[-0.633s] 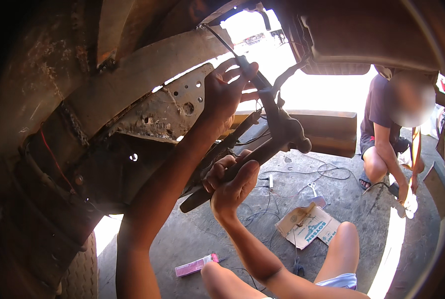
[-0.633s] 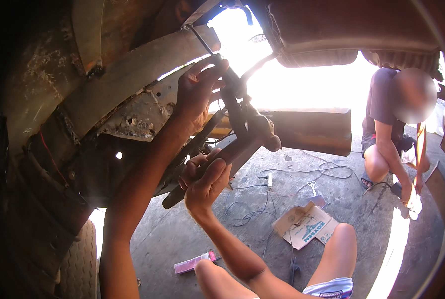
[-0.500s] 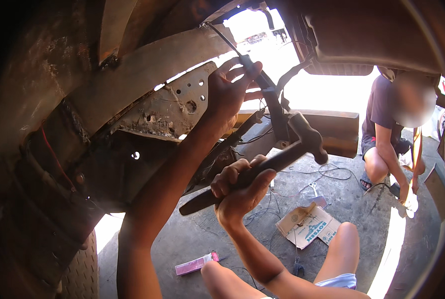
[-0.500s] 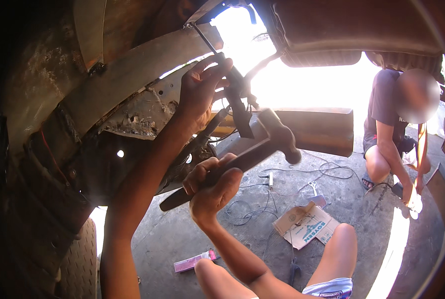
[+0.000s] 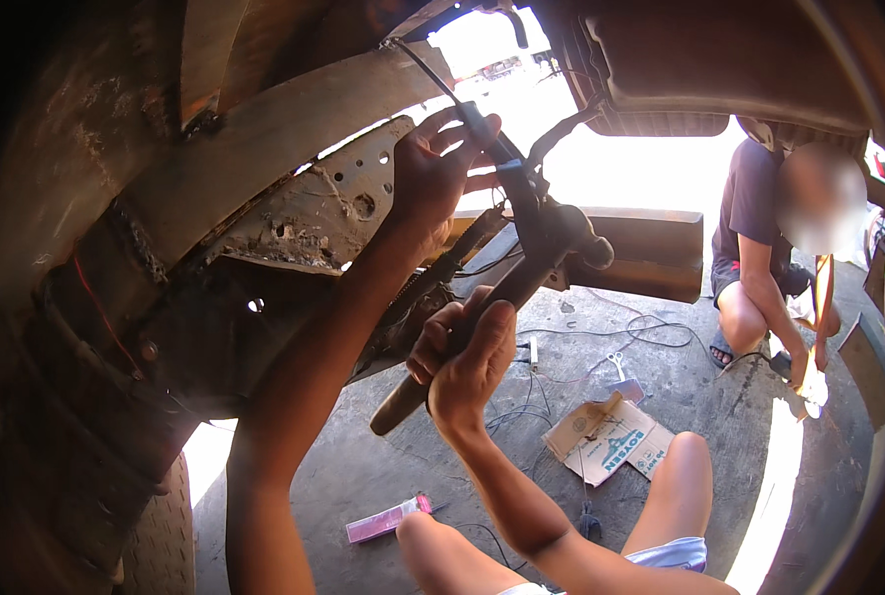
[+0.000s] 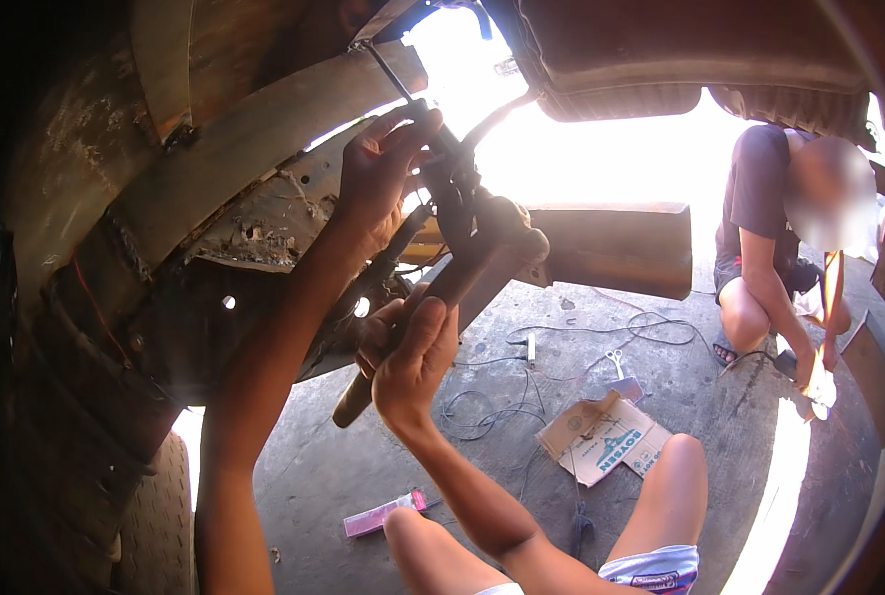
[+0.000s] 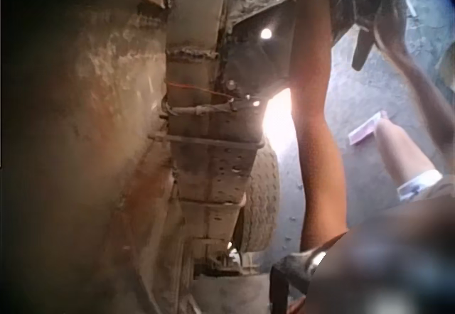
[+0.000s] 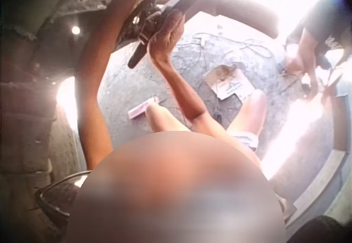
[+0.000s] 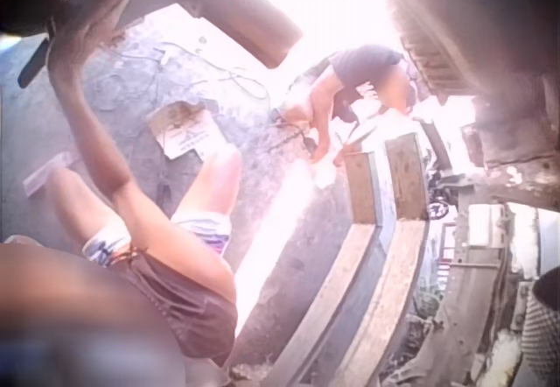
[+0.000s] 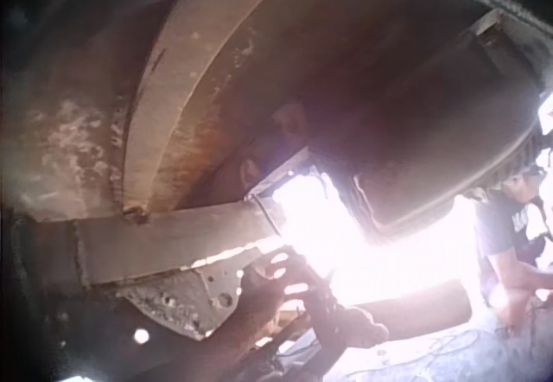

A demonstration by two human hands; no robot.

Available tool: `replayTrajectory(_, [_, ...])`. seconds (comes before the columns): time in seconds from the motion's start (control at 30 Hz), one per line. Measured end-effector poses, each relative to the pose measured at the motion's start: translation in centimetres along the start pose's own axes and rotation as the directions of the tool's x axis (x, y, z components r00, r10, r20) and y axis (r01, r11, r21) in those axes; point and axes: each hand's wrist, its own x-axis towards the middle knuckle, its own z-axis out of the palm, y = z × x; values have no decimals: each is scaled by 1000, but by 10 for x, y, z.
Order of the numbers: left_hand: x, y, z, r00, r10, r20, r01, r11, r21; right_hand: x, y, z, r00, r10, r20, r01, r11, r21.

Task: The person uses a hammer and chisel to chip away at a metal frame under a vehicle, then switches to a welding torch to weld the same area. A second person is visible nearby using a grinder.

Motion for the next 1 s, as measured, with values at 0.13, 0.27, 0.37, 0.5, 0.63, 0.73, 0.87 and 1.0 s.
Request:
replayTrajectory(0.13, [-3,-1,1,999,-21,27,21,1000,-15,-4,-7,-9,993,-7,-115,16,997,74])
replayTrajectory(0.27, [-7,1,6,999,-30,30,29,999,21,-5,-15,-14,983,18,-183,8,990,141])
replayTrajectory(0.37, [-8,3,7,1000,-13,25,13,1000,12,-6,-16,-15,981,44,-187,-29,996,83])
replayTrajectory(0.5, [-8,4,6,1000,7,8,-7,1000,-10,-8,-12,-16,983,44,-180,-33,997,63])
replayTrajectory(0.63, [-7,4,5,1000,28,-4,-28,1000,-15,-9,-11,-20,989,29,-146,-16,996,93])
replayTrajectory(0.73, [-7,4,5,1000,29,-10,-29,1000,-6,-10,-14,-21,981,43,-189,-21,993,116])
replayTrajectory(0.87, [-7,5,6,999,29,-20,-29,1000,-6,-9,-10,-15,960,48,-275,24,967,252])
replayTrajectory(1.0, [-6,5,6,999,35,-16,-35,999,-3,-9,0,-6,995,96,-7,-95,992,77])
